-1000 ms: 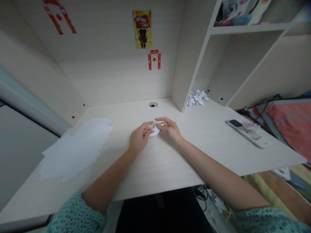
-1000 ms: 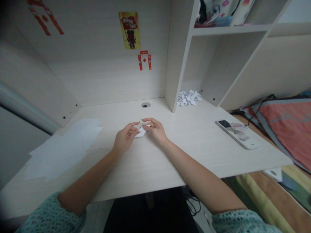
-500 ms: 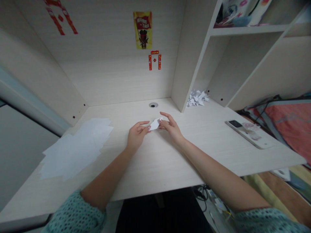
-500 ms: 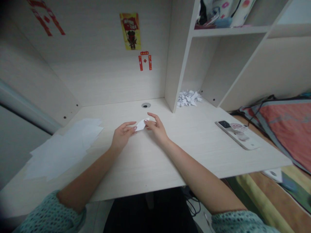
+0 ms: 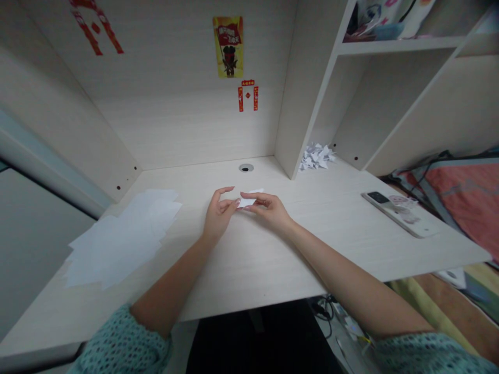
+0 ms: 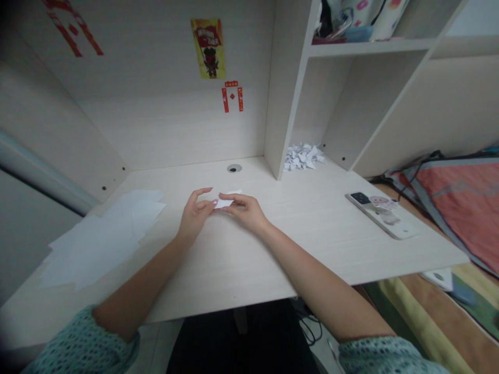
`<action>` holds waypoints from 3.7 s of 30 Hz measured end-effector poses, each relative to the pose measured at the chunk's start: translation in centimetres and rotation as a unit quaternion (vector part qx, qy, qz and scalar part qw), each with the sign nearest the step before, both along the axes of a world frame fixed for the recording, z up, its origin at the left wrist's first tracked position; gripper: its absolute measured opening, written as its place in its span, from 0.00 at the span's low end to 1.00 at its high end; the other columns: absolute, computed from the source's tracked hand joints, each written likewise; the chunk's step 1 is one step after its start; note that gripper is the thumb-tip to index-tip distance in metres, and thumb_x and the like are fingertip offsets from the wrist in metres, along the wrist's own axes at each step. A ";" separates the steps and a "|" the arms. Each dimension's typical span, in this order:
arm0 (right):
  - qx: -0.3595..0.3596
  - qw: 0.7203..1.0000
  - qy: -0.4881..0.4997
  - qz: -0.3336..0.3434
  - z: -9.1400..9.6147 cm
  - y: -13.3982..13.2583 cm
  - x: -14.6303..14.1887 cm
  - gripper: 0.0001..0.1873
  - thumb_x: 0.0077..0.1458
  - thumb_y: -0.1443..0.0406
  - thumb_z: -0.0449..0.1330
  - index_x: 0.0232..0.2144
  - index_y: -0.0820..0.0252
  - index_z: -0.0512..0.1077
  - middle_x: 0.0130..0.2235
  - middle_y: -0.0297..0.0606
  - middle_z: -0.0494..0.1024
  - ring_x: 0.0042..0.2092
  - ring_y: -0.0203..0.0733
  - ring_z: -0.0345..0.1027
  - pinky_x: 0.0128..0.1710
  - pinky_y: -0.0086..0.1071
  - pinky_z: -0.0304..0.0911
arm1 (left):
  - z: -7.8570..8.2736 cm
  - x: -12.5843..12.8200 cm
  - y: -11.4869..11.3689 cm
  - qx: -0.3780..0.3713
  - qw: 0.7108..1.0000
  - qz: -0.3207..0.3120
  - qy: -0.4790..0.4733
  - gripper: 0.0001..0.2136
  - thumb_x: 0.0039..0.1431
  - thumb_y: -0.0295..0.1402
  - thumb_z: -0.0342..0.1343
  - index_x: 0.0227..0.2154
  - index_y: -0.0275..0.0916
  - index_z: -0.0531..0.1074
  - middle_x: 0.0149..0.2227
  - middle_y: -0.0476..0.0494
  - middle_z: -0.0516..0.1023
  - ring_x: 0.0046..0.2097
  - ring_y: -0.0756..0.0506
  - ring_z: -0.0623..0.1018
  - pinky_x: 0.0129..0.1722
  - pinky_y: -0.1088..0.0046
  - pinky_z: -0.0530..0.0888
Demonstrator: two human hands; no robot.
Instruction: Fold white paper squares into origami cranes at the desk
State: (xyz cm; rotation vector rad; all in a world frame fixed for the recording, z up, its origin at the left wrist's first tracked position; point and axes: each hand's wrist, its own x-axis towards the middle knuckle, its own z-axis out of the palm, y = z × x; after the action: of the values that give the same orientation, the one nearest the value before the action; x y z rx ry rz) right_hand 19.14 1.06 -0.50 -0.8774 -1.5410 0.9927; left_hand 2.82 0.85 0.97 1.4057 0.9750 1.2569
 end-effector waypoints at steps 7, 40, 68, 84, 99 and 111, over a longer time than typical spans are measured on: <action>-0.018 0.999 0.036 -0.027 0.4 -0.1 0.0 0.19 0.44 0.60 0.63 0.41 0.56 0.74 0.39 0.39 0.78 0.32 0.37 0.68 0.35 0.33 0.64 | 0.0 0.0 0.1 0.057 0.997 0.027 0.047 0.09 0.47 0.34 0.59 0.32 0.38 0.75 0.36 0.43 0.78 0.38 0.46 0.77 0.42 0.69 0.71; -0.014 0.997 0.064 -0.045 0.9 -0.4 0.0 0.10 0.45 0.59 0.63 0.31 0.57 0.78 0.34 0.38 0.80 0.33 0.39 0.71 0.36 0.32 0.65 | 0.4 0.0 0.0 0.015 0.999 0.018 0.027 0.12 0.43 0.37 0.62 0.31 0.37 0.76 0.34 0.43 0.80 0.35 0.46 0.78 0.39 0.70 0.73; -0.045 0.988 0.117 -0.094 0.9 -0.5 -0.6 0.08 0.42 0.60 0.65 0.23 0.58 0.77 0.25 0.35 0.78 0.29 0.37 0.69 0.33 0.31 0.63 | 0.4 0.3 -0.2 0.020 0.995 0.087 0.039 0.07 0.41 0.34 0.63 0.25 0.38 0.77 0.30 0.44 0.80 0.33 0.46 0.78 0.39 0.69 0.74; -0.016 0.990 0.091 -0.108 0.9 -0.5 -0.1 0.08 0.41 0.59 0.66 0.25 0.57 0.78 0.29 0.38 0.79 0.31 0.40 0.71 0.34 0.33 0.64 | 0.9 -0.1 -0.3 -0.031 0.997 0.066 0.026 0.18 0.41 0.38 0.63 0.38 0.39 0.76 0.29 0.45 0.80 0.32 0.47 0.78 0.37 0.71 0.73; -0.011 0.991 0.073 -0.113 1.3 -0.8 -0.4 0.07 0.42 0.60 0.65 0.25 0.57 0.78 0.30 0.38 0.80 0.33 0.41 0.72 0.36 0.34 0.65 | 0.4 0.5 -0.3 -0.077 0.994 0.066 -0.045 0.16 0.40 0.37 0.64 0.34 0.36 0.77 0.35 0.42 0.80 0.36 0.45 0.79 0.45 0.65 0.73; -0.017 0.990 0.080 -0.117 1.0 -0.6 -0.4 0.09 0.41 0.58 0.65 0.25 0.57 0.77 0.30 0.39 0.80 0.32 0.41 0.72 0.35 0.34 0.66 | 0.3 0.6 -0.4 -0.100 0.991 0.053 -0.072 0.15 0.41 0.35 0.64 0.35 0.37 0.77 0.36 0.42 0.80 0.38 0.45 0.79 0.47 0.65 0.73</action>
State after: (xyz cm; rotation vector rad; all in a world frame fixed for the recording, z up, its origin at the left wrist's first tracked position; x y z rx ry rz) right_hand 18.71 0.46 0.54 -0.9545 -1.2578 0.8981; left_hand 3.43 0.48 1.27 1.1054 1.0553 1.2820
